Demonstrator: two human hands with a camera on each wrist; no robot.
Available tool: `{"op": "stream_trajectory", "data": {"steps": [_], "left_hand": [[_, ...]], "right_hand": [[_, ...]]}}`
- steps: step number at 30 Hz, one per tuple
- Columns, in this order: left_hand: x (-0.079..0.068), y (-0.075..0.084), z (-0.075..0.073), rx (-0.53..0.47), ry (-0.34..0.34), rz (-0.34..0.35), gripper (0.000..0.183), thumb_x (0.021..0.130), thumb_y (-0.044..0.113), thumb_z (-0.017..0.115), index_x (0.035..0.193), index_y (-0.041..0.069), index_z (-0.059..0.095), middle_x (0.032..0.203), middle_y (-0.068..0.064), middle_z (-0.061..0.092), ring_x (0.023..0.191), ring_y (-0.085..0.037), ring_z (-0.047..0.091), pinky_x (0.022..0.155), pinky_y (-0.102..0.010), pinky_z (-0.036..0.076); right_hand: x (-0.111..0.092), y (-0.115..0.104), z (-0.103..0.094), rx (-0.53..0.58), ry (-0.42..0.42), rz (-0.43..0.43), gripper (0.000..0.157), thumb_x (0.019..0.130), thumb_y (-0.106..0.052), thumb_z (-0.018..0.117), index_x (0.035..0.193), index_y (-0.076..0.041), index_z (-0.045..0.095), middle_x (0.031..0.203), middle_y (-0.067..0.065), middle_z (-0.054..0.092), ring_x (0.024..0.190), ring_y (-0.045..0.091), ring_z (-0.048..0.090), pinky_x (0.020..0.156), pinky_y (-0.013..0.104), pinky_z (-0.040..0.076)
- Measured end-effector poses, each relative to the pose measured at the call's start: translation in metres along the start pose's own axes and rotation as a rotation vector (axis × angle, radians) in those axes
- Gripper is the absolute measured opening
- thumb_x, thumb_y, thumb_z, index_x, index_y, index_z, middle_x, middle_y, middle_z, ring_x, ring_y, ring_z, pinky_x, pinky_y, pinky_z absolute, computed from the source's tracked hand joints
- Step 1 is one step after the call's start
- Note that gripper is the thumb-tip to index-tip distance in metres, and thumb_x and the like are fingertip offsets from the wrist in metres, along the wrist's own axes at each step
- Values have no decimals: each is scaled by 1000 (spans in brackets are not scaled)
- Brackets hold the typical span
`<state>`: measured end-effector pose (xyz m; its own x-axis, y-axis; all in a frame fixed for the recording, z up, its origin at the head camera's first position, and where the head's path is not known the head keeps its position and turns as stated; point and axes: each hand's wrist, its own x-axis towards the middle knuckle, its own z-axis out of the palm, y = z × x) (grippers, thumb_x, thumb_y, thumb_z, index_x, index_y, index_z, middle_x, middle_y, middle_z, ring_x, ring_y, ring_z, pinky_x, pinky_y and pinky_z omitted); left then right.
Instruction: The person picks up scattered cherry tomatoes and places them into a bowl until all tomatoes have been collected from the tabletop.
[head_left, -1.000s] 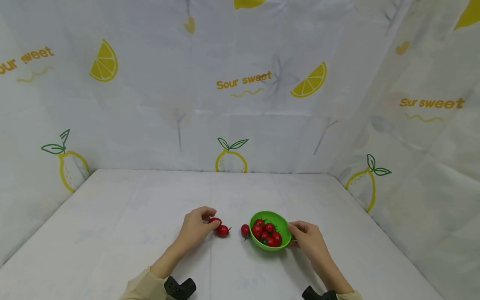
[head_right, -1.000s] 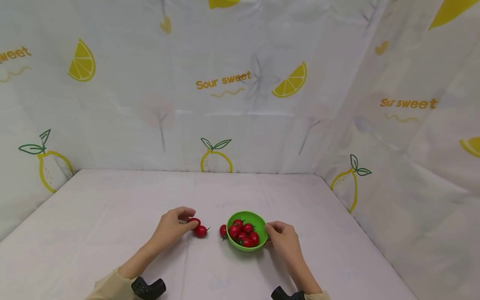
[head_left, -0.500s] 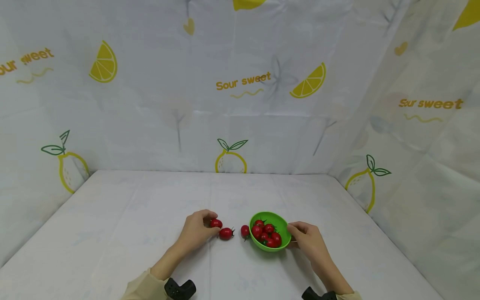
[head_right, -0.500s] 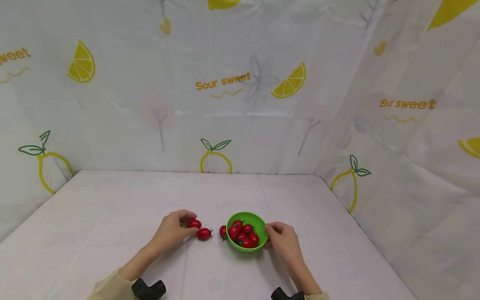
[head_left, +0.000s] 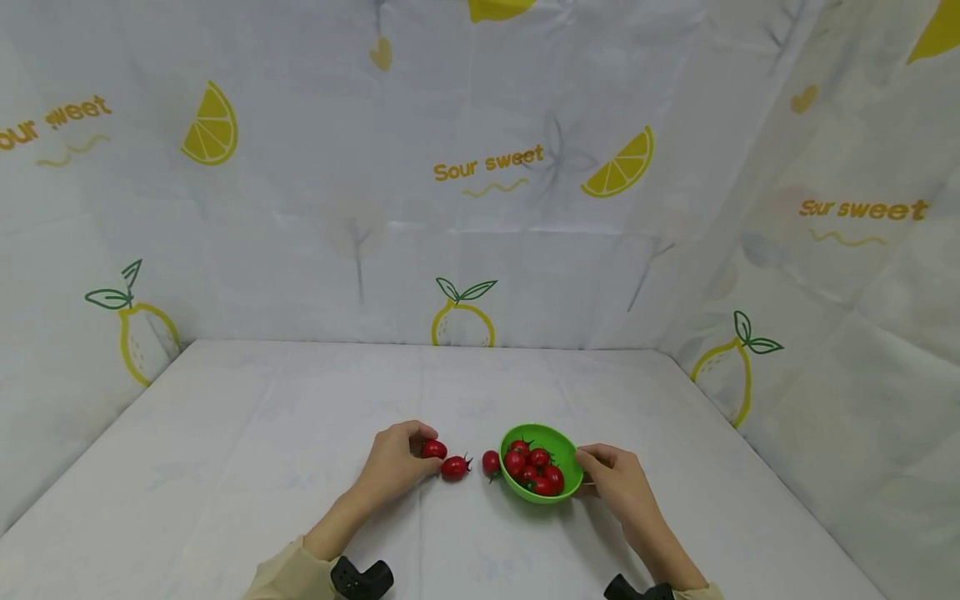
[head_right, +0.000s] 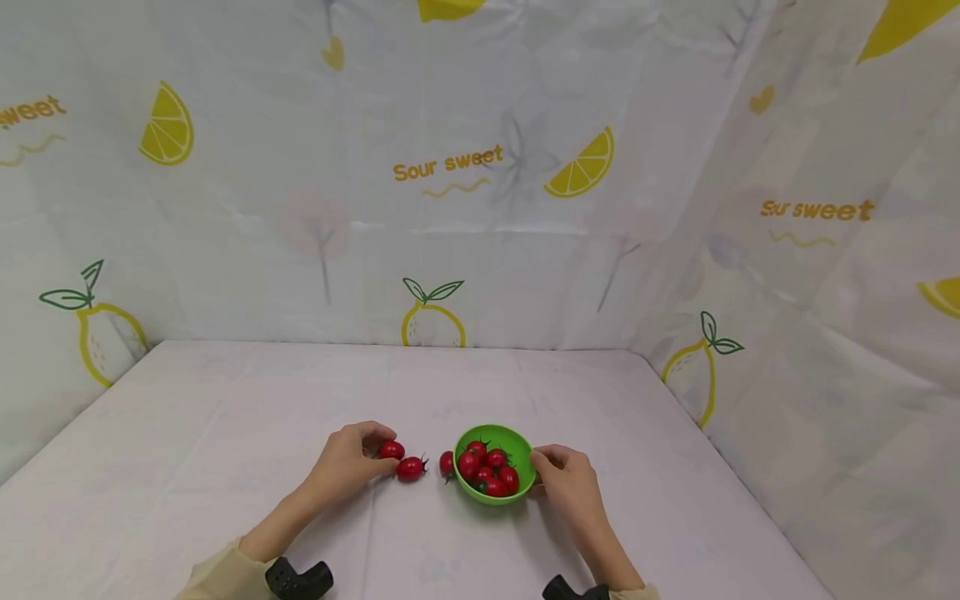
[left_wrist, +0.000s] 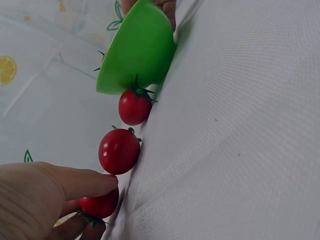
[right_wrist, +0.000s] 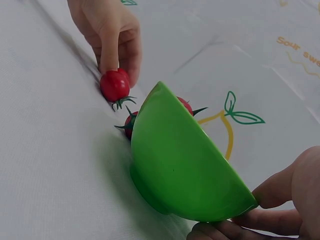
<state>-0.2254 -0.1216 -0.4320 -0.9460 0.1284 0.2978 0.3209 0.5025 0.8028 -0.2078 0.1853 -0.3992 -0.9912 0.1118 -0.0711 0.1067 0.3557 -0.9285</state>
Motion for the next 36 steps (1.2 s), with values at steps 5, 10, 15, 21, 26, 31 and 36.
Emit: {"op": "stream_trajectory", "data": {"steps": [5, 10, 15, 21, 26, 31, 36], "left_hand": [[0, 0, 0, 7, 11, 1, 28, 79, 6, 80, 103, 0, 68, 91, -1, 66, 84, -16, 59, 77, -37, 51], [0, 2, 0, 10, 21, -5, 28, 79, 6, 80, 104, -1, 68, 92, -3, 66, 83, -16, 60, 75, -36, 52], [0, 2, 1, 6, 54, -8, 28, 79, 5, 80, 103, 0, 68, 91, -4, 65, 83, -16, 61, 75, -36, 52], [0, 4, 1, -16, 107, 6, 27, 79, 4, 81, 102, 1, 67, 91, -5, 65, 81, -17, 60, 73, -35, 52], [0, 5, -1, -19, 124, 14, 25, 78, 4, 80, 100, 3, 68, 90, -3, 65, 81, -16, 59, 70, -33, 51], [1, 6, -1, -15, 134, 21, 23, 78, 5, 80, 98, 5, 68, 88, -1, 65, 82, -16, 59, 69, -32, 50], [2, 9, -1, -17, 134, 14, 24, 79, 7, 81, 99, 6, 69, 87, 1, 65, 83, -15, 59, 70, -33, 49]], "right_hand": [[0, 1, 0, 4, 3, 0, 29, 99, -15, 57, 115, 9, 64, 97, 11, 68, 83, 22, 66, 71, 35, 56], [0, 1, 0, 7, -2, -6, 30, 99, -15, 57, 115, 10, 64, 97, 11, 68, 83, 22, 66, 71, 35, 56], [1, 0, 0, -2, 1, 1, 29, 99, -15, 57, 114, 9, 64, 97, 11, 68, 82, 21, 66, 71, 34, 56], [2, 1, 1, -3, 5, 4, 28, 99, -14, 57, 114, 9, 65, 96, 11, 68, 82, 21, 66, 71, 33, 56], [2, 1, 1, 2, -3, -1, 30, 99, -15, 57, 114, 9, 64, 96, 11, 68, 83, 22, 66, 71, 34, 56], [1, 1, 1, -2, 2, 18, 29, 99, -14, 57, 115, 9, 64, 96, 11, 68, 82, 21, 66, 72, 34, 56], [0, 1, 0, 0, 3, 16, 29, 98, -14, 57, 114, 10, 63, 96, 11, 68, 82, 21, 66, 72, 34, 56]]}}
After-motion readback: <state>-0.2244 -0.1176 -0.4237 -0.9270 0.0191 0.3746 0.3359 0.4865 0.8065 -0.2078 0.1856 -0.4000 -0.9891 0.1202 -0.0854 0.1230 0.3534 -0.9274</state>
